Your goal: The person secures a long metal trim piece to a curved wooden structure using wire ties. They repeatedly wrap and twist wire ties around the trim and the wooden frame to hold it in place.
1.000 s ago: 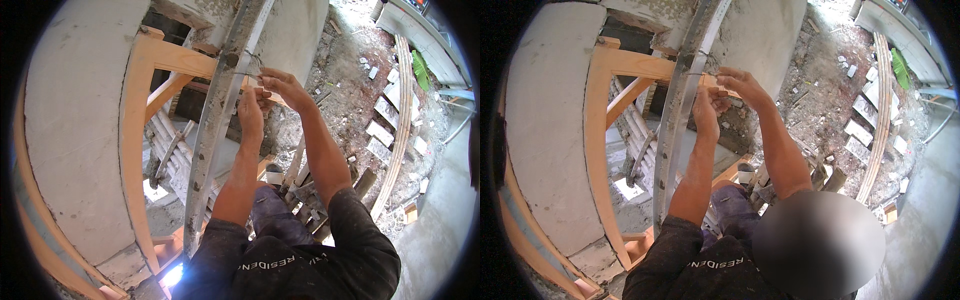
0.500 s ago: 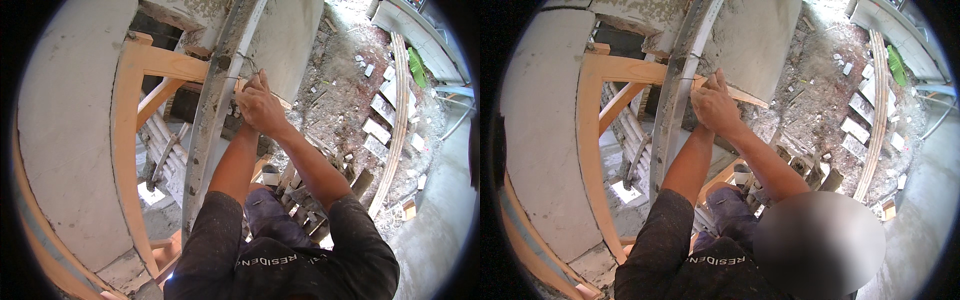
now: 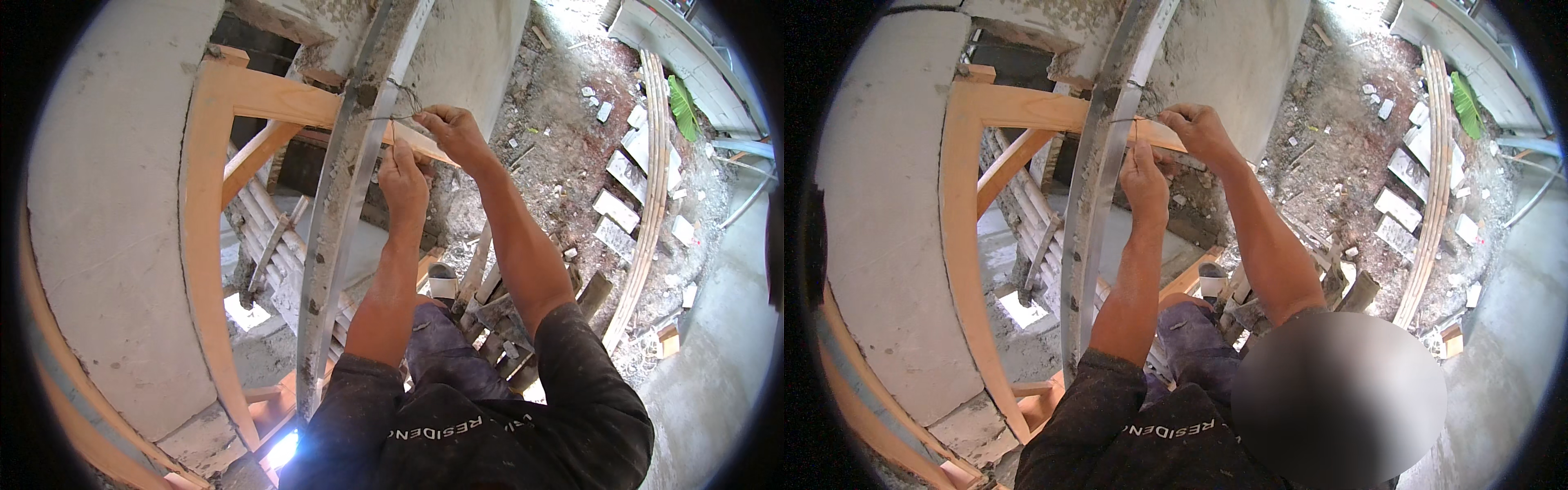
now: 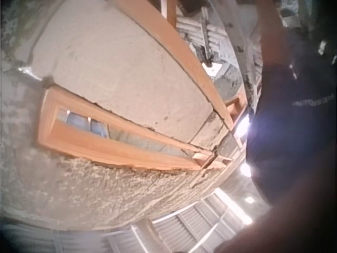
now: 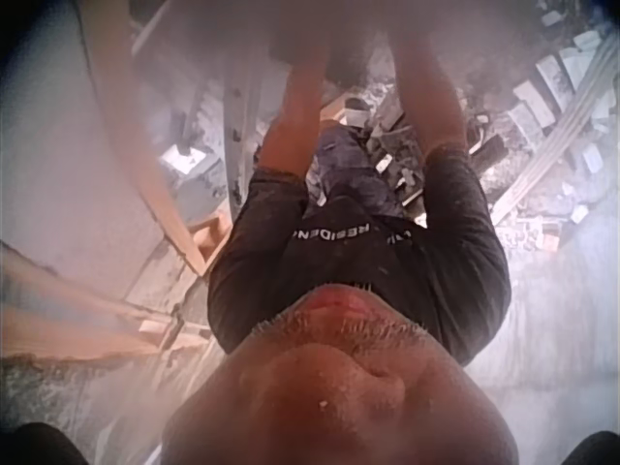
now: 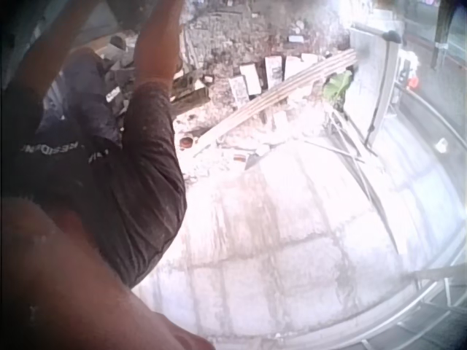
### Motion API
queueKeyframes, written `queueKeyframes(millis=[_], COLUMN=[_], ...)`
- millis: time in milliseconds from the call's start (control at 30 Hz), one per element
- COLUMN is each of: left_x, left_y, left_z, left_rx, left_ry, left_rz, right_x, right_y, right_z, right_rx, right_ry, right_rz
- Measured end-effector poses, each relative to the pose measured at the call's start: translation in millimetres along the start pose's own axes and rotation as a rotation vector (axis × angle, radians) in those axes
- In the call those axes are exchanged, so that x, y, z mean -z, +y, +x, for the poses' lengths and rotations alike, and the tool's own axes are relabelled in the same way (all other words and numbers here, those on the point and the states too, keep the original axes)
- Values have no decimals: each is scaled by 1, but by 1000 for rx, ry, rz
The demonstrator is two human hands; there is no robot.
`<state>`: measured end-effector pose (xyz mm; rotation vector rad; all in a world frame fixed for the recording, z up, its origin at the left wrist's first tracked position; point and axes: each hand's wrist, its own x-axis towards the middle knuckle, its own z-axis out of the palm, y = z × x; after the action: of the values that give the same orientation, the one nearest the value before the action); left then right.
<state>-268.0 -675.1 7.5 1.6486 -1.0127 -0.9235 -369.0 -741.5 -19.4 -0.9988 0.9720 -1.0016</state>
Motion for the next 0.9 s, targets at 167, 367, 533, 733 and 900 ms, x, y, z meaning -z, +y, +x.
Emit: queueKeyframes(millis=[167,367,533,733,900], left_x=[2,0,13,10,3], left_y=[-35,-75,-51,1,8], left_z=[19,52,24,-10,0], left_rx=[-423,-775,-129,-3,-87], left_ry=[62,-141,-142,-3,77], left_rz=[931,981,104,-137,82], right_x=[-22,-52,0,4,0], right_y=[-17,-25,-19,7,7], right_z=[-26,-46,-30,-4,1], right_rx=[113,550,385,1,-46], right_ry=[144,63,191,-172,-122], right_rz=[-129,-810,-446,44,-33])
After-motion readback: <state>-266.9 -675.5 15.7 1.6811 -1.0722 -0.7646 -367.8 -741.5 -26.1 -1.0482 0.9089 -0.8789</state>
